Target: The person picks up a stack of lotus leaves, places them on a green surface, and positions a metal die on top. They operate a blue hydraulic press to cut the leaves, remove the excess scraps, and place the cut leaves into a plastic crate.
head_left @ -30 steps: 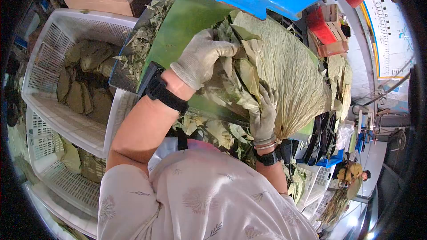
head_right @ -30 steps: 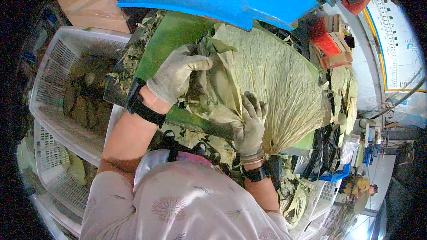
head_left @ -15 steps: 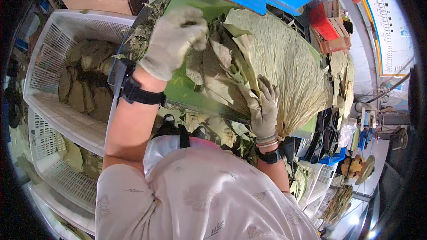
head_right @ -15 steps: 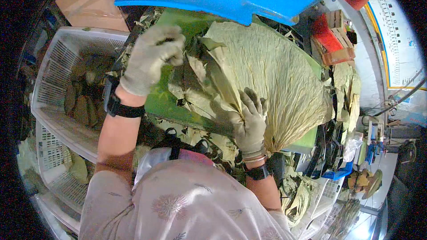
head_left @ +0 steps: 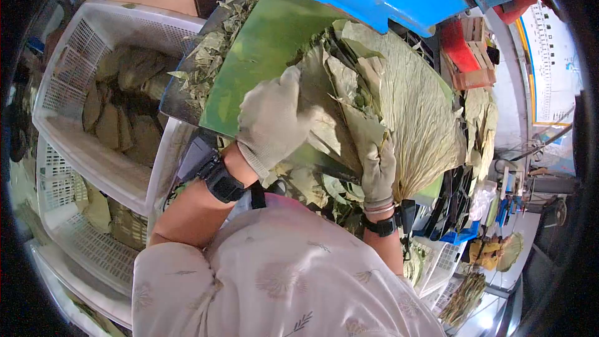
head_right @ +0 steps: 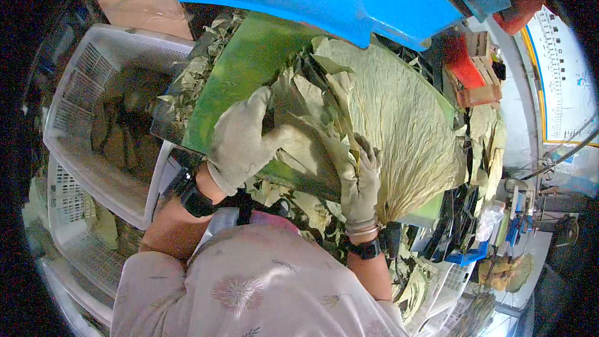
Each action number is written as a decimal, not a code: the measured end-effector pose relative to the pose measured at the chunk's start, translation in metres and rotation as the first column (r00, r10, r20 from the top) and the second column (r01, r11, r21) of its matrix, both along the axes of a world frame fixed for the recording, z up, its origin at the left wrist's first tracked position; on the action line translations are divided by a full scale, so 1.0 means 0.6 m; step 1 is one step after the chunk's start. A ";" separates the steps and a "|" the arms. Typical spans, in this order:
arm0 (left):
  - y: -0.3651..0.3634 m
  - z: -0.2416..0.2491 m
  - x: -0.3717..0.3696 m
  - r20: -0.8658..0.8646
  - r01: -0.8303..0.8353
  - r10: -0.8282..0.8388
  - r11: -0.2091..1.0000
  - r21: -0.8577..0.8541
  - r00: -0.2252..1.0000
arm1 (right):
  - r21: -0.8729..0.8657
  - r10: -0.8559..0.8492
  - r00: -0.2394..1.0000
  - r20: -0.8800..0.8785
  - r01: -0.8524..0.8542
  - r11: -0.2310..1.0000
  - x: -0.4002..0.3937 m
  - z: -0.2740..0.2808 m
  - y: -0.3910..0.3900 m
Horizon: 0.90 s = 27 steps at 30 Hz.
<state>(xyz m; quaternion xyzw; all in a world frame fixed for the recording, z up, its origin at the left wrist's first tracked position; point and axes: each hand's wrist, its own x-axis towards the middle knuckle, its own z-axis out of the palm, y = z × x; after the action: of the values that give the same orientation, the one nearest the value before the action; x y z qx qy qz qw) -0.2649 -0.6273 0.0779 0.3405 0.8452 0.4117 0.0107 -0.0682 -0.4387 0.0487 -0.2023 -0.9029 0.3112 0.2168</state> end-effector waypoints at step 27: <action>0.025 -0.023 -0.019 0.718 -0.227 -0.459 0.737 0.637 0.523 | -0.015 -0.008 0.999 -0.031 0.007 1.000 0.006 -0.013 0.004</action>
<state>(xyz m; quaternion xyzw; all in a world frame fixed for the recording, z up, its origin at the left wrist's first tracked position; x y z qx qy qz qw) -0.2763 -0.6123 0.0642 0.1379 0.4975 0.7920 0.3258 -0.0646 -0.4360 0.0410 -0.2025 -0.8963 0.3202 0.2305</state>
